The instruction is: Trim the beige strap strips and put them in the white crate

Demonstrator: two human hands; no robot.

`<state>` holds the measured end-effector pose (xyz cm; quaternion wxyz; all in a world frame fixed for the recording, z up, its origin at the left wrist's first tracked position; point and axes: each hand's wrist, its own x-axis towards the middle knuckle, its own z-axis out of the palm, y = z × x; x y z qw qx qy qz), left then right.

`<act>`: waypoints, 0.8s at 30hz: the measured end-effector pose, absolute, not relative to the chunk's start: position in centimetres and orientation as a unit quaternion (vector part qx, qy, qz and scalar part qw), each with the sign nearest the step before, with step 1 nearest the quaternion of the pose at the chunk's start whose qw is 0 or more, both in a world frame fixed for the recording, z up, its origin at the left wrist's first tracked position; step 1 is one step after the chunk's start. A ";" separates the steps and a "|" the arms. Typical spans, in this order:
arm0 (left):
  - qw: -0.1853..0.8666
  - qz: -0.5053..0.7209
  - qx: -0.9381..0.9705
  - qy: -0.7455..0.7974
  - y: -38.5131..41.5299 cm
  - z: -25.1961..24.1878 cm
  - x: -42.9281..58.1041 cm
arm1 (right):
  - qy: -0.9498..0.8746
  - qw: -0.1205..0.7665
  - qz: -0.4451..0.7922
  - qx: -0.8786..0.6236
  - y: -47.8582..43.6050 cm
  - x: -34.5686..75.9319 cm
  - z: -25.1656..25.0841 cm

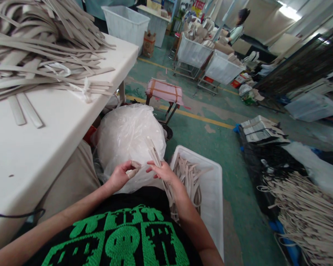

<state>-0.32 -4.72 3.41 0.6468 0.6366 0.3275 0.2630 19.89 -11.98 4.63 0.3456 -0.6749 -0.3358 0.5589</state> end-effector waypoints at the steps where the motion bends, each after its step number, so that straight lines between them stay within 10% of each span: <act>1: 0.615 0.263 0.678 0.305 -4.8 3.6 -0.6 | -0.341 0.334 0.563 -0.674 -11.6 19.6 4.8; 12: 0.311 0.223 0.915 0.129 -4.7 3.0 -1.9 | -0.428 0.292 0.543 -0.661 -8.7 17.7 6.6; 18: 0.541 0.174 0.796 0.208 -4.7 3.1 -1.5 | -0.427 0.311 0.515 -0.675 -7.3 18.3 7.6; 24: 0.831 0.056 0.289 0.472 -4.7 0.5 -0.4 | -0.362 0.268 0.551 -0.703 -8.4 20.3 5.0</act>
